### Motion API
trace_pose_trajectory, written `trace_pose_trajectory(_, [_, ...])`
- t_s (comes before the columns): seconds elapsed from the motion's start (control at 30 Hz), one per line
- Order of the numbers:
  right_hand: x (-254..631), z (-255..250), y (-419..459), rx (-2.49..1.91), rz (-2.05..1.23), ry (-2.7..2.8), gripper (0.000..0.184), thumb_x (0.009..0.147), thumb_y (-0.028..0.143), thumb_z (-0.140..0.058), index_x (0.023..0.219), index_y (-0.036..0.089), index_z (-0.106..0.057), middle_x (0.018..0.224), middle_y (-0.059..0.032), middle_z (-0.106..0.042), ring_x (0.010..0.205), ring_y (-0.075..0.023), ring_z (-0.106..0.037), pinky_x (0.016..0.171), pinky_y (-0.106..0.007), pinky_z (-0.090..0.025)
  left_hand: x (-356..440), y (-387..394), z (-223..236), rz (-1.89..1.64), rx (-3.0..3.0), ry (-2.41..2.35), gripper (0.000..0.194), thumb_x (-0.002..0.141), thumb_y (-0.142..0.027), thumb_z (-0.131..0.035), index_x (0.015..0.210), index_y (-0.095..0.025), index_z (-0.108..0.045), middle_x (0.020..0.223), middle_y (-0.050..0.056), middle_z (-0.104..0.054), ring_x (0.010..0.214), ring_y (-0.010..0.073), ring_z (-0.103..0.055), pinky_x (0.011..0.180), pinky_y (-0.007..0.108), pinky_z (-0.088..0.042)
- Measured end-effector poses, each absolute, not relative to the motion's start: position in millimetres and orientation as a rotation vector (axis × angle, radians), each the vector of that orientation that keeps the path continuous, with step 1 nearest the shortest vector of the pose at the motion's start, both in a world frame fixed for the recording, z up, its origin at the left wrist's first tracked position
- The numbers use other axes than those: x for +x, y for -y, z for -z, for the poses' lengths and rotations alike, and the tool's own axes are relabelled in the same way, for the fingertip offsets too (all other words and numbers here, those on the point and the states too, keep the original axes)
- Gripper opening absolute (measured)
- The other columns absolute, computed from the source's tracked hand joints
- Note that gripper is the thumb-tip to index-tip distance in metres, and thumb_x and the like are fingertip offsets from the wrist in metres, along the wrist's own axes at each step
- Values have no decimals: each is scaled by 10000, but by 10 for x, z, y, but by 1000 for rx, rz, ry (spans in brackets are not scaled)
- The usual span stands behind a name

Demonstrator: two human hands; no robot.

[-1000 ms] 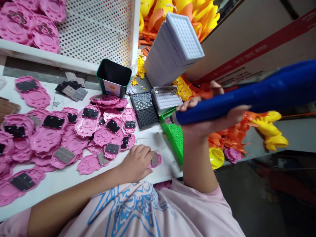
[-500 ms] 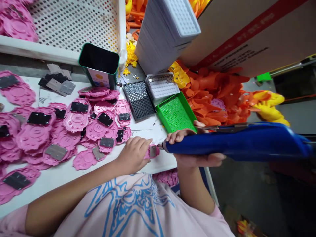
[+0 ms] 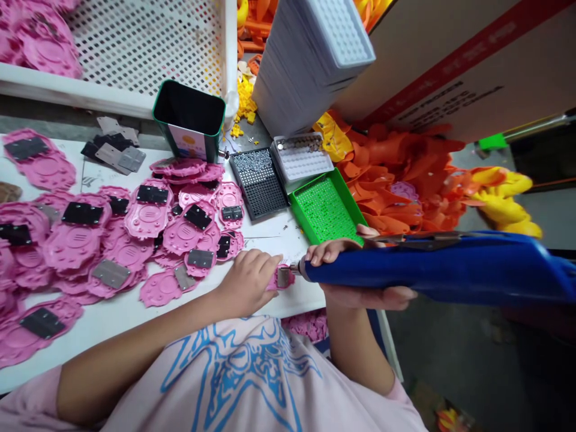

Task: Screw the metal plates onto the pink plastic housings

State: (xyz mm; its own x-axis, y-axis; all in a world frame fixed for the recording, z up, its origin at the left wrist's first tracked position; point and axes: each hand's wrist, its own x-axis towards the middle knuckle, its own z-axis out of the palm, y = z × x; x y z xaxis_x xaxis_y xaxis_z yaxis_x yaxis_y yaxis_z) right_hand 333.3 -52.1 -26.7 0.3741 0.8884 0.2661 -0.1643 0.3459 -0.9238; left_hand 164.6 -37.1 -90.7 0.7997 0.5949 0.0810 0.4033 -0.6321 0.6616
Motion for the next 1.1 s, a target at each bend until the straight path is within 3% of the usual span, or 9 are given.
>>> trace_pose_trajectory(0.47, [3311,335,588,-883,-861,1033,567,751,659,-547,1174,285,-596,690,12,-638,541,-175,-584,537,-343,-507,1665,386,854,-299,2368,-741,522,789,-323,-733,1232,-133,-533,977,87,-631,897,281,-529,761,406,-380])
trace_pose_trajectory(0.9, [3308,374,538,-845,-825,1118,598,741,718,-486,1154,300,-603,616,21,-600,447,-173,-529,458,-335,-476,1654,357,826,-233,2302,-757,637,788,-319,-735,1330,-126,-462,1081,119,-630,966,292,-527,829,417,-391])
trace_pose_trajectory(1.1, [3373,226,692,-938,-755,942,535,712,748,-501,920,277,-649,596,25,-591,469,-163,-545,491,-323,-479,1643,391,866,-324,2302,-774,609,774,-301,-735,1304,-131,-487,1083,116,-632,990,289,-533,860,427,-396])
